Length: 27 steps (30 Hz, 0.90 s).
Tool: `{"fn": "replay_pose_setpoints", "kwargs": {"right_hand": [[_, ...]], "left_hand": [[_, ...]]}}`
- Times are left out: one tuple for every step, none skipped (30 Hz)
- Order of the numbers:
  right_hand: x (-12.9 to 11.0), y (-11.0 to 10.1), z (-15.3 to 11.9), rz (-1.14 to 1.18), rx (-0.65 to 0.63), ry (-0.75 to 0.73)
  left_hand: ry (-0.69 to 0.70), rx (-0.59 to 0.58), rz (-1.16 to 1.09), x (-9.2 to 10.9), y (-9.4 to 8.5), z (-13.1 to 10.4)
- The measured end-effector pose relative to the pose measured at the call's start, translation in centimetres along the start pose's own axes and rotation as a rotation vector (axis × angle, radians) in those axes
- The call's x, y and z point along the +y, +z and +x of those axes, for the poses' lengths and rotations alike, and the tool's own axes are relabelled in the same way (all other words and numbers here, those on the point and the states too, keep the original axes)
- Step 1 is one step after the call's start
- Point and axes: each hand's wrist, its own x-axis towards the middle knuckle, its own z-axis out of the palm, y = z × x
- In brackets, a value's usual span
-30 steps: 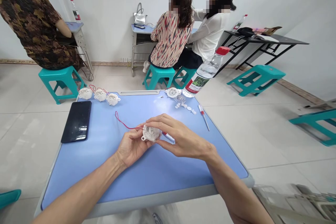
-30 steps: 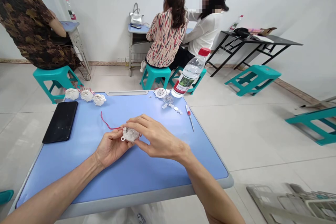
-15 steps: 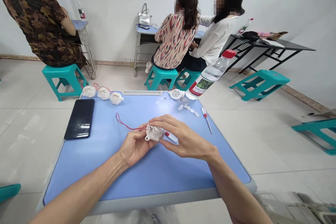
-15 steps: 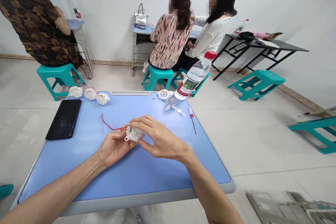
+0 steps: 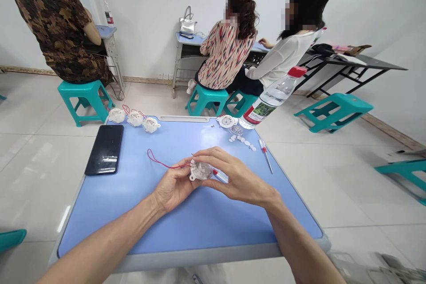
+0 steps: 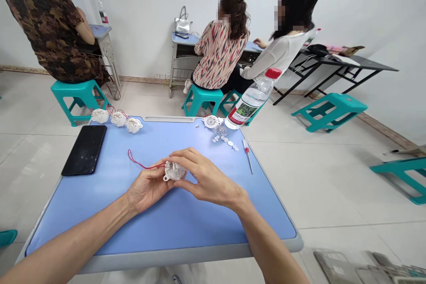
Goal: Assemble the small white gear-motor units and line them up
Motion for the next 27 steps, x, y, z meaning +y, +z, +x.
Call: {"fn": "replay_pose_setpoints", "kwargs": {"right_hand": [[0.02, 0.01, -0.01, 0.001, -0.003, 0.003], [0.04, 0.02, -0.03, 0.002, -0.006, 0.005], [0.06, 0.04, -0.05, 0.002, -0.008, 0.008], [0.05, 0.06, -0.06, 0.001, -0.01, 0.011], [0.04, 0.08, -0.08, -0.001, -0.01, 0.014], [-0.01, 0.1, -0.1, -0.004, -0.007, 0.018], [-0.07, 0.13, -0.1, -0.008, -0.004, 0.023], [-0.16, 0.14, -0.09, -0.011, 0.001, 0.028], [-0.27, 0.16, -0.08, -0.012, 0.006, 0.031], [-0.37, 0.16, -0.05, -0.011, 0.01, 0.035], [-0.46, 0.16, -0.03, -0.007, 0.01, 0.041], [-0.53, 0.16, 0.0, -0.002, 0.009, 0.047], [-0.57, 0.16, 0.01, 0.005, 0.009, 0.05], [-0.56, 0.16, 0.01, 0.011, 0.011, 0.049], [-0.52, 0.16, 0.0, 0.016, 0.013, 0.046], [-0.46, 0.17, -0.03, 0.018, 0.017, 0.039], [-0.4, 0.17, -0.07, 0.02, 0.021, 0.03], [-0.33, 0.17, -0.1, 0.021, 0.024, 0.025], [-0.29, 0.17, -0.14, 0.022, 0.025, 0.024], [-0.26, 0.16, -0.16, 0.025, 0.024, 0.025], [-0.26, 0.14, -0.17, 0.03, 0.023, 0.027], [-0.28, 0.12, -0.16, 0.036, 0.023, 0.028], [-0.31, 0.08, -0.14, 0.042, 0.023, 0.029], [-0.34, 0.04, -0.11, 0.047, 0.024, 0.029], [-0.36, -0.01, -0.07, 0.05, 0.022, 0.028], [-0.39, -0.07, -0.03, 0.052, 0.02, 0.026], [-0.41, -0.13, 0.01, 0.052, 0.015, 0.024]], "left_hand": [[0.0, -0.001, 0.0, -0.02, -0.02, 0.0], [0.0, -0.001, 0.0, -0.03, -0.03, 0.0], [0.0, 0.0, 0.002, -0.04, -0.04, 0.0], [0.002, 0.002, 0.005, -0.05, -0.04, -0.01], [0.004, 0.0, 0.01, -0.05, -0.04, -0.03], [0.005, -0.004, 0.015, -0.05, -0.03, -0.04], [0.006, -0.008, 0.02, -0.04, -0.01, -0.06], [0.006, -0.012, 0.024, -0.02, 0.01, -0.07], [0.006, -0.014, 0.03, -0.01, 0.03, -0.08], [0.004, -0.016, 0.035, 0.01, 0.04, -0.09], [0.004, -0.015, 0.039, 0.02, 0.05, -0.1], [0.005, -0.013, 0.042, 0.03, 0.05, -0.11], [0.006, -0.01, 0.044, 0.03, 0.03, -0.12], [0.006, -0.008, 0.045, 0.02, 0.01, -0.12], [0.005, -0.005, 0.043, 0.01, -0.03, -0.13], [0.005, -0.002, 0.04, -0.01, -0.06, -0.13], [0.004, 0.001, 0.038, -0.02, -0.08, -0.13], [0.003, 0.003, 0.036, -0.04, -0.1, -0.12], [0.003, 0.007, 0.034, -0.05, -0.1, -0.1], [0.004, 0.012, 0.033, -0.05, -0.08, -0.08], [0.005, 0.02, 0.032, -0.05, -0.05, -0.06], [0.005, 0.026, 0.03, -0.05, -0.01, -0.04], [0.004, 0.032, 0.028, -0.04, 0.04, -0.03], [0.003, 0.038, 0.028, -0.03, 0.08, -0.03], [0.002, 0.043, 0.03, -0.02, 0.11, -0.05], [-0.001, 0.048, 0.034, -0.01, 0.13, -0.08], [-0.004, 0.053, 0.04, -0.01, 0.14, -0.11]]}}
